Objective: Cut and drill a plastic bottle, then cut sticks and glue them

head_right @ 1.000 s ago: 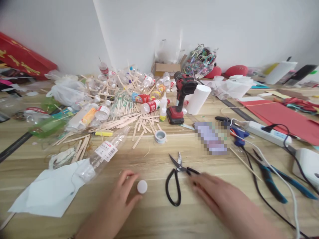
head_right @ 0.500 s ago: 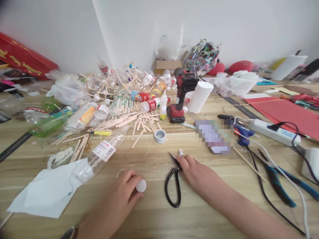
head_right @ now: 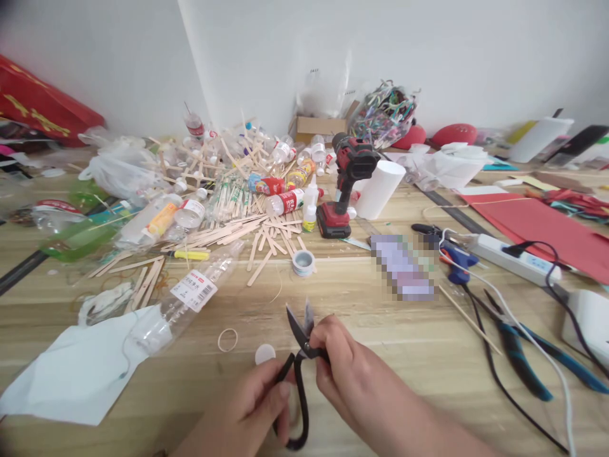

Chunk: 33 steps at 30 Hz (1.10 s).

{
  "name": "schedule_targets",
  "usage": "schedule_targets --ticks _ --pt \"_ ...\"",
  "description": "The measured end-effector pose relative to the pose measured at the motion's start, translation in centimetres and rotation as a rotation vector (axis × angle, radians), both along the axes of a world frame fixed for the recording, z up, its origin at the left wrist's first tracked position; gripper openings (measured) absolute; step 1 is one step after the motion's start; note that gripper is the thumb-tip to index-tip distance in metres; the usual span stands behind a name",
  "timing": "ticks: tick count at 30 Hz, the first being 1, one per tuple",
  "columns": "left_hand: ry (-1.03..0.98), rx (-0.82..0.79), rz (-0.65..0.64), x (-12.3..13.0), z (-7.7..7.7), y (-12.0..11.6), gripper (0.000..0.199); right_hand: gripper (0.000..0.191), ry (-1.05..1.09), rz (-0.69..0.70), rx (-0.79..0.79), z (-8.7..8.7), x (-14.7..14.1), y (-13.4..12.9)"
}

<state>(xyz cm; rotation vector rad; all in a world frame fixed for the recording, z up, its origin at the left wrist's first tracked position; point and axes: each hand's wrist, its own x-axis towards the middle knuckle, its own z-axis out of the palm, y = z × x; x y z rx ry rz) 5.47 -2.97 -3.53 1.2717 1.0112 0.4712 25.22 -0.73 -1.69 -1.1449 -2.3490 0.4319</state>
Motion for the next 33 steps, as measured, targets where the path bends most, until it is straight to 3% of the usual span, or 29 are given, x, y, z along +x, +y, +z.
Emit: schedule_targets --ticks 4,11,13,15,19,21,24,28,33 --pt "-0.134 -0.214 -0.029 -0.2 -0.4 -0.3 0.044 0.018 -0.160 0.063 0.096 0.1 0.3 0.1" --pt "-0.145 -0.290 -0.071 -0.6 1.2 -0.3 0.051 0.035 -0.491 0.214 0.503 2.0 0.4 0.6" --pt "-0.137 -0.279 -0.088 -1.1 1.7 -0.3 0.059 0.037 -0.542 0.203 0.576 2.4 0.7 0.7" --pt "-0.021 -0.139 -0.080 -1.9 2.0 -0.3 0.058 0.040 -0.545 0.162 0.594 2.7 1.2 1.0" --pt "0.441 0.369 0.076 -3.2 1.2 0.1 0.024 0.035 -0.491 0.122 0.460 3.2 1.9 1.8" --pt "0.615 0.485 0.102 -3.4 0.5 0.5 0.024 0.025 -0.493 0.115 0.363 3.4 1.7 2.4" --pt "0.723 0.541 0.067 -3.0 0.0 1.1 0.029 0.015 -0.567 0.075 0.154 3.8 0.7 3.1" --pt "0.778 0.577 -0.007 -2.5 0.5 1.5 0.022 0.012 -0.673 0.046 -0.127 4.4 -1.2 3.7" --pt "0.749 0.590 -0.006 -2.5 0.7 1.8 0.020 0.011 -0.712 0.108 -0.211 4.9 -3.5 3.9"
